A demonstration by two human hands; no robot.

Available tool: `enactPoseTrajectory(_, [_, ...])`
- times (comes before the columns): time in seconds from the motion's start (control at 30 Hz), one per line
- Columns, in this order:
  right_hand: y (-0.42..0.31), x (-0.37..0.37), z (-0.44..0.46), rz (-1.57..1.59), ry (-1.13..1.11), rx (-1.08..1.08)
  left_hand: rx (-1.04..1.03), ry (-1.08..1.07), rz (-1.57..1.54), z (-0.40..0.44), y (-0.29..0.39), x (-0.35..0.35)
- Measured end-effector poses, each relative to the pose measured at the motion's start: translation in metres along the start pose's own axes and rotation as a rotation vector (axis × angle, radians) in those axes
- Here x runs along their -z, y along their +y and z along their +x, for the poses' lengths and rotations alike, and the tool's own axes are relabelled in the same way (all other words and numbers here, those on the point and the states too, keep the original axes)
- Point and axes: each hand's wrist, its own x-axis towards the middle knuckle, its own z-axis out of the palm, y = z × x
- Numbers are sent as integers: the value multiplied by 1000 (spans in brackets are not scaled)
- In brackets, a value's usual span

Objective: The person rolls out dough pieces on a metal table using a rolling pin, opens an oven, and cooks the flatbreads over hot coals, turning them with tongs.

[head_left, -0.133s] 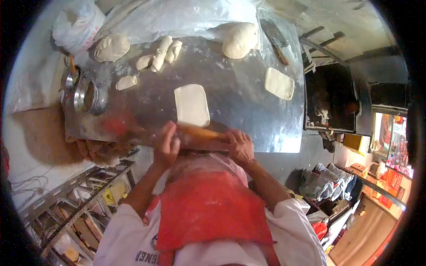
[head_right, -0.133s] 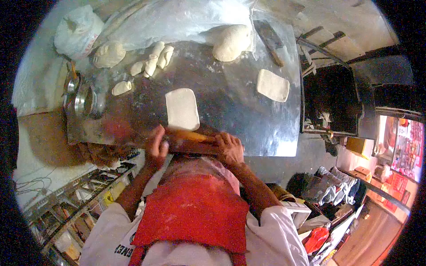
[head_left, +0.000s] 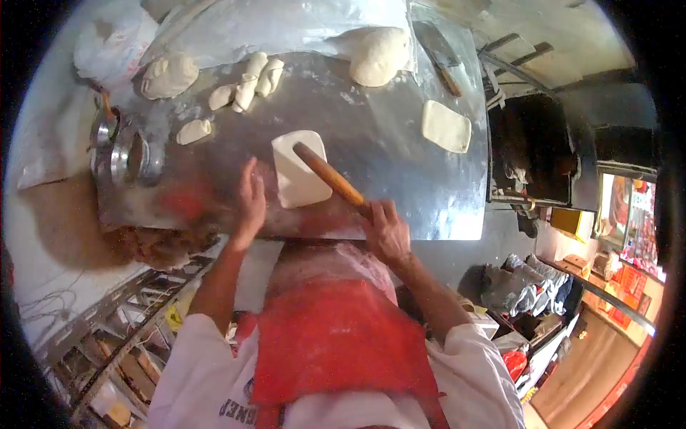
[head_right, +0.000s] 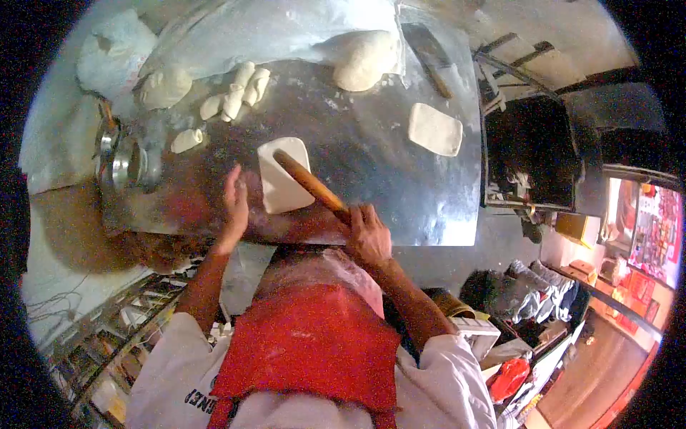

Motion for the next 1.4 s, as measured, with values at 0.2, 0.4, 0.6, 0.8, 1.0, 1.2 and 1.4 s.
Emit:
enactPoseTrajectory(0.2, [1, -14, 88, 51, -104, -235, 6, -50, 144, 50, 8, -2])
enactPoseTrajectory(0.4, [-5, 0, 60, 373, 54, -435, -273, -72, 190, 82, -15, -25])
enactPoseTrajectory(0.6, [30, 6, -60, 345, -117, -562, 61, -393, 449, 133, 13, -26])
enactPoseTrajectory(0.8, [29, -1, -156, 381, -196, -530, 27, -724, 434, 86, 164, -30])
enactPoseTrajectory(1.0, [15, -5, -168, 379, -202, -516, 471, -818, -580, 45, 237, -93])
enactPoseTrajectory(1.2, [11, -8, -143, 370, -98, -461, 355, -732, -446, 72, 197, -142])
enactPoseTrajectory(1.4, [11, -21, -64, 210, -82, -356, 318, -353, -122, 127, 80, -44])
